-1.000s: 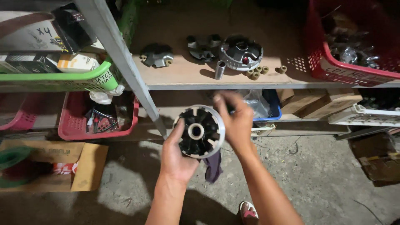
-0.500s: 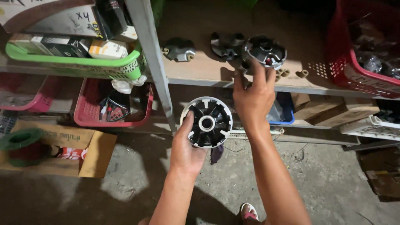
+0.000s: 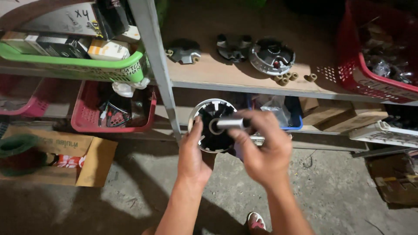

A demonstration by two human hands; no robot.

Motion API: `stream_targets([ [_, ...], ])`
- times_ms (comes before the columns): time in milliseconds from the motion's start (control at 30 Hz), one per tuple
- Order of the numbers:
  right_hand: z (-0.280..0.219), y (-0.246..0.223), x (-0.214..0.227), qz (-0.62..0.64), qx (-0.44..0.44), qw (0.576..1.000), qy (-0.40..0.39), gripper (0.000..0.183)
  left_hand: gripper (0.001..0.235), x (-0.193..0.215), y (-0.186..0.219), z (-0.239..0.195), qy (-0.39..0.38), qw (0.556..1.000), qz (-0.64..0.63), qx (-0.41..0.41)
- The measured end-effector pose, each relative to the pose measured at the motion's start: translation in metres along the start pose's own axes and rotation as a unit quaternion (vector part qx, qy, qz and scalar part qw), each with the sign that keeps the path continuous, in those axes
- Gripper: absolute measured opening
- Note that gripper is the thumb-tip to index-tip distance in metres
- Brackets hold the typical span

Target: Cleaning and inspecting motorcycle variator components with a cloth and checking part fitment

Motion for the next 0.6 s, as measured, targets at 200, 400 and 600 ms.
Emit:
stream_targets([
  [200,-0.011,-0.001,-0.006,-0.045,0.080,0.996,-0.002,0.026,0.029,-0.005,-0.001,0.001,-0.039,0.998,0.023,-0.053],
  [400,-0.009,-0.007,-0.008,-0.100,0.154,0.983,0.027,0.018,0.020,-0.011,0.001,0.000,-0.065,0.990,0.064,-0.108],
  [600,-0.022,0.002,-0.016,-0.109,0.154,0.980,0.065,0.018,0.015,-0.019,0.007,-0.009,-0.074,0.980,0.101,-0.157],
])
Point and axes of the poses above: each hand's wrist, its own z-axis towards the middle knuckle, its own x-axis out of the back of the hand, y = z × x, the point moved 6 cm from there along z, towards the middle knuckle, and after that the axes turned 10 degrees about -z, right-handed, at the moved point
